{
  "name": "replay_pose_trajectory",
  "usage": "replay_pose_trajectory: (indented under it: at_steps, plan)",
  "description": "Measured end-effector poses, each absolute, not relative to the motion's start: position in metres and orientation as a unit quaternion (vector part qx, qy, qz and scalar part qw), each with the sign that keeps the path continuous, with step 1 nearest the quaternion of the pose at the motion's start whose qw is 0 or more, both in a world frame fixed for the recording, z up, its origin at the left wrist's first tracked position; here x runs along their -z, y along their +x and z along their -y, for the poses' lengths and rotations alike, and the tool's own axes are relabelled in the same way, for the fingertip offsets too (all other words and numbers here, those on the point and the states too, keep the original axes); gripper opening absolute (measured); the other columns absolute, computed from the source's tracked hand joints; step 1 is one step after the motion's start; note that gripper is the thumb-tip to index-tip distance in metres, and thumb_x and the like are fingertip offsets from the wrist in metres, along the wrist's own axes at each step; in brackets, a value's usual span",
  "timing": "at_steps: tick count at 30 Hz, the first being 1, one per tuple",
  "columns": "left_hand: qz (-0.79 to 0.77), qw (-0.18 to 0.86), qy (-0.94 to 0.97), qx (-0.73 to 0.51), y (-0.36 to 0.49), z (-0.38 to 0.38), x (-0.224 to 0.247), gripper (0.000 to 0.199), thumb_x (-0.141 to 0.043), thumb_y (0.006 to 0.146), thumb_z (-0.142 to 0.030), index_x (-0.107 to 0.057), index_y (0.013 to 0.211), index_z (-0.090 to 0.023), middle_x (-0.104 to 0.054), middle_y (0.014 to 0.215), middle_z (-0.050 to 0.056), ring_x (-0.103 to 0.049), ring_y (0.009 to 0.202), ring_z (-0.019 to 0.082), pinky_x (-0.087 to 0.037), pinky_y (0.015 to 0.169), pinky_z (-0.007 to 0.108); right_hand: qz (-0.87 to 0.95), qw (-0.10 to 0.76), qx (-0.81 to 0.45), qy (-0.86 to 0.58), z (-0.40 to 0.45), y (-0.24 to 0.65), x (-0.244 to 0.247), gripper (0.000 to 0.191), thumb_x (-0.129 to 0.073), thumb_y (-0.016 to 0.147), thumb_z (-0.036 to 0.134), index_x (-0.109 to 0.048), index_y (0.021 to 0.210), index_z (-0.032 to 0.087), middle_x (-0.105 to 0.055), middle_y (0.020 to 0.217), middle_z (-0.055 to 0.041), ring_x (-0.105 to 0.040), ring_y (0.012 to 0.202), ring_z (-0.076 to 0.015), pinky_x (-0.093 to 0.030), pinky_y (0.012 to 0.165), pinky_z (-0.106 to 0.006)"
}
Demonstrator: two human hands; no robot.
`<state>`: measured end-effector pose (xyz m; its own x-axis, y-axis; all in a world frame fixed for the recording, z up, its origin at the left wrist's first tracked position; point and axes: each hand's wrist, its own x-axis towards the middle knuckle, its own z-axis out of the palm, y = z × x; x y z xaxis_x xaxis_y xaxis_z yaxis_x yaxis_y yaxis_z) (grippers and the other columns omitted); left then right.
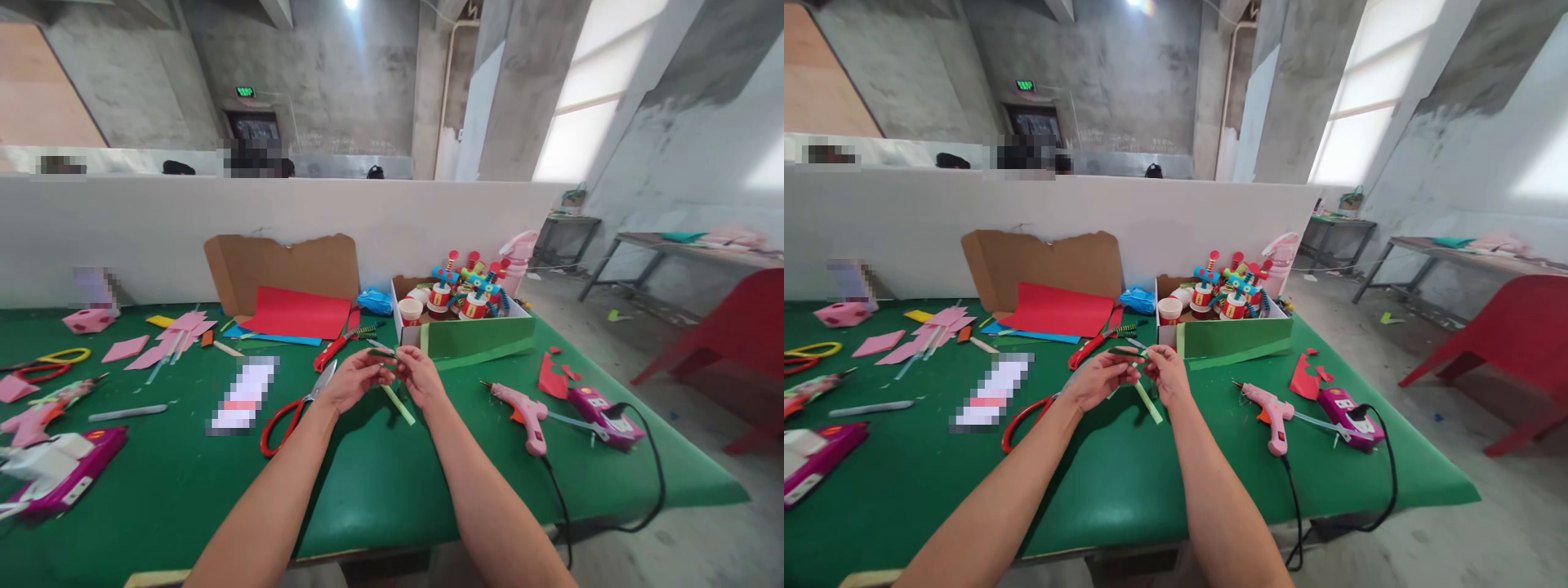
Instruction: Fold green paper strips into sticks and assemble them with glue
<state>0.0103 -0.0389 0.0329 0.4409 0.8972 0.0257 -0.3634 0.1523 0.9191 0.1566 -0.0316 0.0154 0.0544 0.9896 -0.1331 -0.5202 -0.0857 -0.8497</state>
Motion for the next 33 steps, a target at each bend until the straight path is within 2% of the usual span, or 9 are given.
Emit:
replay_pose_trajectory:
  at_steps: [3, 5, 8, 11, 15, 18, 24, 29, 33]
  plan:
    - [-0.299, 0.645, 0.514, -0.48, 0.012, 0.038, -0.033, 0.039, -0.084, 0.055, -0.031, -0.068, 0.087, -0.015, -0.065, 0.081, 0.002, -0.057, 0.068, 0.012, -0.046, 0.067, 0.026, 0.278, 0.579, -0.658, -0.393, 0.033, 0.153, -0.014, 0.035, -0.084, 0.047, 0.031, -0.06, 0.069, 0.019, -0.056, 0.053, 0.006, -0.048, 0.048, -0.0077, -0.047, 0.056, -0.024]
    - [-0.321, 0.579, 0.549, -0.51, 0.012, 0.035, -0.032, 0.031, -0.08, 0.06, -0.038, -0.069, 0.076, -0.014, -0.062, 0.077, 0.002, -0.051, 0.066, 0.011, -0.042, 0.062, 0.024, 0.294, 0.564, -0.651, -0.413, 0.036, 0.149, -0.016, 0.033, -0.083, 0.048, 0.033, -0.061, 0.069, 0.019, -0.054, 0.052, 0.0069, -0.047, 0.048, -0.0075, -0.047, 0.056, -0.025]
    - [-0.356, 0.512, 0.584, -0.52, 0.01, 0.033, -0.033, 0.034, -0.071, 0.068, -0.048, -0.067, 0.068, -0.014, -0.057, 0.07, 0.0, -0.045, 0.061, 0.009, -0.035, 0.054, 0.022, 0.367, 0.582, -0.559, -0.462, 0.039, 0.146, -0.022, 0.03, -0.077, 0.057, 0.043, -0.066, 0.073, 0.02, -0.059, 0.062, 0.0044, -0.048, 0.054, -0.0087, -0.044, 0.055, -0.023]
    - [-0.404, 0.523, 0.602, -0.45, 0.007, 0.034, -0.036, 0.036, -0.066, 0.07, -0.051, -0.065, 0.066, -0.015, -0.054, 0.058, -0.002, -0.037, 0.05, 0.007, -0.026, 0.046, 0.021, 0.449, 0.597, -0.491, -0.448, 0.041, 0.146, -0.029, 0.031, -0.07, 0.066, 0.048, -0.07, 0.077, 0.02, -0.064, 0.071, 0.0008, -0.053, 0.065, -0.0117, -0.044, 0.062, -0.024]
    - [-0.44, 0.536, 0.625, -0.359, 0.006, 0.037, -0.036, 0.032, -0.066, 0.068, -0.044, -0.062, 0.058, -0.015, -0.054, 0.048, -0.002, -0.033, 0.042, 0.007, -0.02, 0.042, 0.021, 0.472, 0.602, -0.478, -0.43, 0.041, 0.149, -0.032, 0.029, -0.071, 0.064, 0.046, -0.072, 0.076, 0.019, -0.067, 0.072, -0.0013, -0.055, 0.069, -0.015, -0.043, 0.065, -0.026]
    - [-0.424, 0.546, 0.643, -0.329, 0.006, 0.037, -0.034, 0.029, -0.067, 0.066, -0.041, -0.062, 0.054, -0.015, -0.055, 0.046, 0.0, -0.038, 0.041, 0.008, -0.023, 0.042, 0.021, 0.475, 0.606, -0.445, -0.457, 0.041, 0.153, -0.032, 0.029, -0.068, 0.067, 0.048, -0.074, 0.073, 0.02, -0.063, 0.064, -0.001, -0.05, 0.062, -0.0138, -0.039, 0.058, -0.026]
    - [-0.393, 0.601, 0.607, -0.34, 0.009, 0.036, -0.031, 0.038, -0.064, 0.071, -0.052, -0.066, 0.072, -0.015, -0.062, 0.052, 0.001, -0.047, 0.042, 0.009, -0.033, 0.045, 0.021, 0.492, 0.551, -0.525, -0.422, 0.042, 0.151, -0.031, 0.037, -0.068, 0.067, 0.053, -0.074, 0.074, 0.017, -0.051, 0.05, 0.0029, -0.044, 0.052, -0.0101, -0.037, 0.054, -0.024]
    - [-0.421, 0.568, 0.585, -0.397, 0.011, 0.035, -0.03, 0.039, -0.066, 0.07, -0.054, -0.064, 0.071, -0.014, -0.061, 0.05, 0.0, -0.046, 0.038, 0.008, -0.032, 0.042, 0.02, 0.397, 0.592, -0.569, -0.41, 0.037, 0.152, -0.029, 0.045, -0.065, 0.065, 0.061, -0.07, 0.07, 0.017, -0.058, 0.061, -0.0005, -0.048, 0.052, -0.0094, -0.041, 0.054, -0.024]
    - [-0.423, 0.56, 0.603, -0.38, 0.011, 0.033, -0.027, 0.039, -0.067, 0.07, -0.052, -0.065, 0.072, -0.013, -0.062, 0.05, 0.0, -0.045, 0.038, 0.008, -0.032, 0.041, 0.02, 0.44, 0.589, -0.521, -0.433, 0.036, 0.154, -0.028, 0.033, -0.072, 0.061, 0.05, -0.067, 0.064, 0.017, -0.055, 0.054, 0.002, -0.046, 0.052, -0.0096, -0.041, 0.056, -0.024]
